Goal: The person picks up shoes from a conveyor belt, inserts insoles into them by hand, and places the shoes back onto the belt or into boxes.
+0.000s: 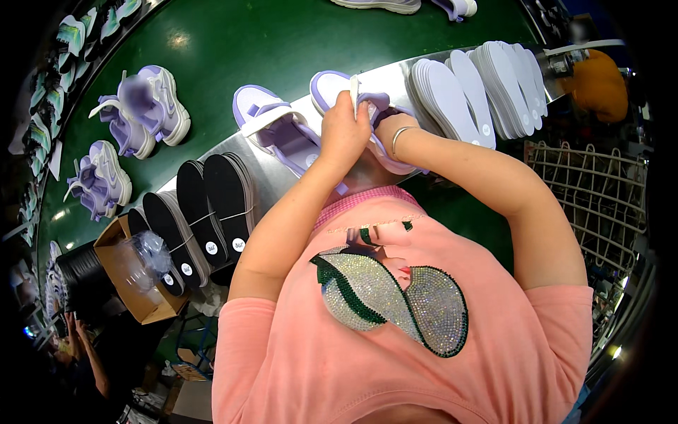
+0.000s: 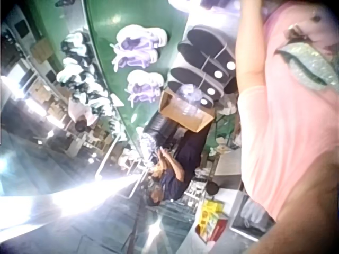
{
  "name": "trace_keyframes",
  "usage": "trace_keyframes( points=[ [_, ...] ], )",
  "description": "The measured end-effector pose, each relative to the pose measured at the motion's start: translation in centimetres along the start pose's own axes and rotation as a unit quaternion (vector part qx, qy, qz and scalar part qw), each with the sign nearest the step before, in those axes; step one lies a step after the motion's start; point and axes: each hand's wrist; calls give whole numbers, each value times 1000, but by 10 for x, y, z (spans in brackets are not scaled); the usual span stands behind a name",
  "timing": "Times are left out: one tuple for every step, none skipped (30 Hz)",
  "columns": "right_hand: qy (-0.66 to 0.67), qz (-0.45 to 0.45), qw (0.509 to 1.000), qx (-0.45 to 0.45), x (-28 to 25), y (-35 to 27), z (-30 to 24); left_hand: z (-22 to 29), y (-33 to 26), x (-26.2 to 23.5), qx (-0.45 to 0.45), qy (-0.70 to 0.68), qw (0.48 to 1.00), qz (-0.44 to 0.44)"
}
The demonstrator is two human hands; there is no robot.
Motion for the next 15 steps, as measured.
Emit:
trace_keyframes(
  points=[
    [-36, -12, 999, -22, -2, -2, 1, 1, 0, 1, 5, 6, 1000, -2],
    [-72, -24, 996, -44, -4, -4, 2, 1, 1, 2, 3, 13, 1000, 1],
    [-107, -36, 991, -66, -7, -6, 3, 2, 1, 2, 1, 19, 1000, 3],
    [-94, -39, 992, -74, -8, -9, 5, 2, 2, 2, 0, 26, 1000, 7],
    [-80, -43, 993, -81, -9, -11, 6, 2, 2, 3, -5, 25, 1000, 2],
    [-67, -46, 993, -89, -11, -15, 7, 2, 0, 3, -11, 25, 1000, -2],
    [-50, -33, 994, -92, -15, -24, 7, 0, 1, 3, -19, 23, 1000, -2],
    [-31, -24, 995, -95, -19, -38, 8, -1, 0, 3, -13, 19, 1000, 3],
    [-13, -15, 995, -99, -21, -49, 11, -1, 1, 4, -8, 16, 1000, 9],
    [-55, -28, 990, -124, -19, -55, 16, 0, 0, 5, -1, 12, 1000, 11],
    [-55, -22, 990, -127, -9, -53, 23, 0, 0, 6, -1, 17, 1000, 11],
    [-54, -16, 990, -130, 7, -48, 30, 1, 1, 7, -1, 22, 1000, 10],
    [-53, -6, 990, -132, 12, -46, 33, 2, 3, 8, 1, 28, 1000, 11],
    [-57, -34, 989, -129, 12, -42, 33, 2, 3, 9, -8, 26, 1000, 5],
    [-61, -51, 989, -127, 11, -40, 33, 2, 3, 10, -17, 25, 1000, 0]
  ],
)
Point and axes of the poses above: each hand's wrist, its own y-axis towards the middle knuckle, its own x-axis out of the palm, z = x × y, and after that the axes turned 1 degree about -z, right-handed
